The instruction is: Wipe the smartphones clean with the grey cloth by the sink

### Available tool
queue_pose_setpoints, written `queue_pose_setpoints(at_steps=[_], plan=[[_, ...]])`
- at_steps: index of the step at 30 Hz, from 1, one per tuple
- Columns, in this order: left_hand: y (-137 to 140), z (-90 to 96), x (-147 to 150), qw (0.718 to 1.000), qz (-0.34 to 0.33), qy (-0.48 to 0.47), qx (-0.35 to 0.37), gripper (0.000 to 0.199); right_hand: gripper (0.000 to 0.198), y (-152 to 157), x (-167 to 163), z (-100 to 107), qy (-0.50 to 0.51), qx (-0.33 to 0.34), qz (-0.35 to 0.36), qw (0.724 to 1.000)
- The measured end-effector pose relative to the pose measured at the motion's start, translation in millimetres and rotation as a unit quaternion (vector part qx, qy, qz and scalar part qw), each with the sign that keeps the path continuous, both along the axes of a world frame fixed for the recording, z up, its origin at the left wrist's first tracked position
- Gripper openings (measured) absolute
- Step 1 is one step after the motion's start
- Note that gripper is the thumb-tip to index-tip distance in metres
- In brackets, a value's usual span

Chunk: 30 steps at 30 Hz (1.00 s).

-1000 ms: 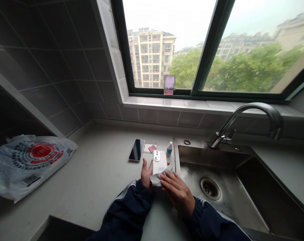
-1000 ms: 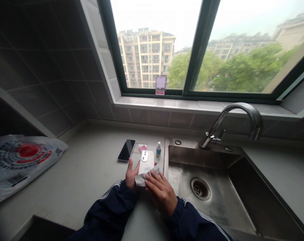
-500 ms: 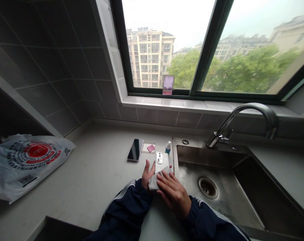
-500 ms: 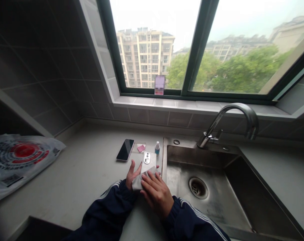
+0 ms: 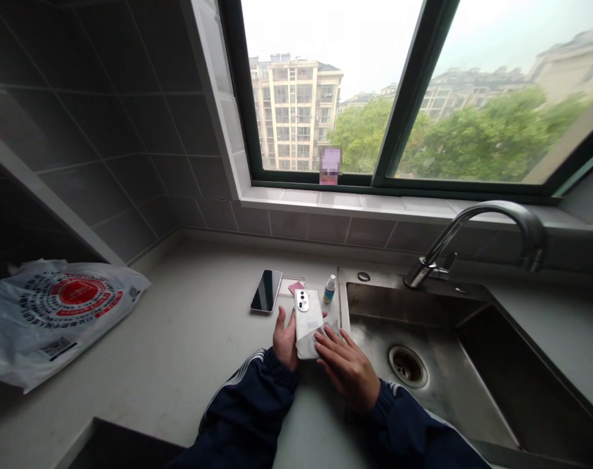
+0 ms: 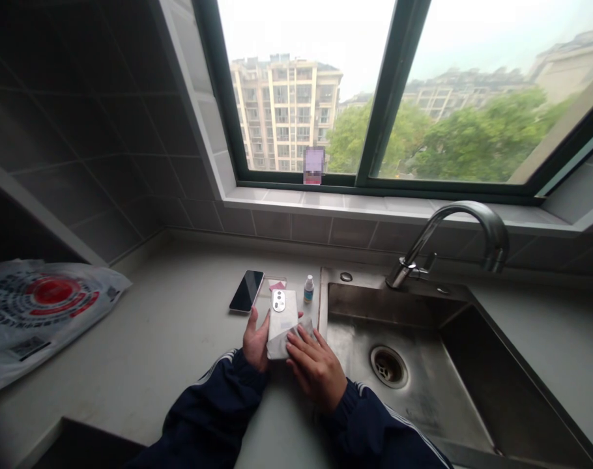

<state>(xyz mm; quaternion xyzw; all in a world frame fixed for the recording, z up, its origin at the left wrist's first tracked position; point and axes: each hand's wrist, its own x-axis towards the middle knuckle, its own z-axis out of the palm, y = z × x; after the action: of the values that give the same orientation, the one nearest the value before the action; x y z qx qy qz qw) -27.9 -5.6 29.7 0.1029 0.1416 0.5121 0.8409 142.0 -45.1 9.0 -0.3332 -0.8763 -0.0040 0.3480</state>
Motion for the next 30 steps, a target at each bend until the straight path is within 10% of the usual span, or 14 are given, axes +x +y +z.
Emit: queue_pose_setpoints(at_steps=[30], plan=[[-11, -15.5, 12, 0.997, -0.065, -0.009, 0.051, 0.075, 0.055, -11, -16, 4, -0.075, -0.045, -0.032, 0.996]])
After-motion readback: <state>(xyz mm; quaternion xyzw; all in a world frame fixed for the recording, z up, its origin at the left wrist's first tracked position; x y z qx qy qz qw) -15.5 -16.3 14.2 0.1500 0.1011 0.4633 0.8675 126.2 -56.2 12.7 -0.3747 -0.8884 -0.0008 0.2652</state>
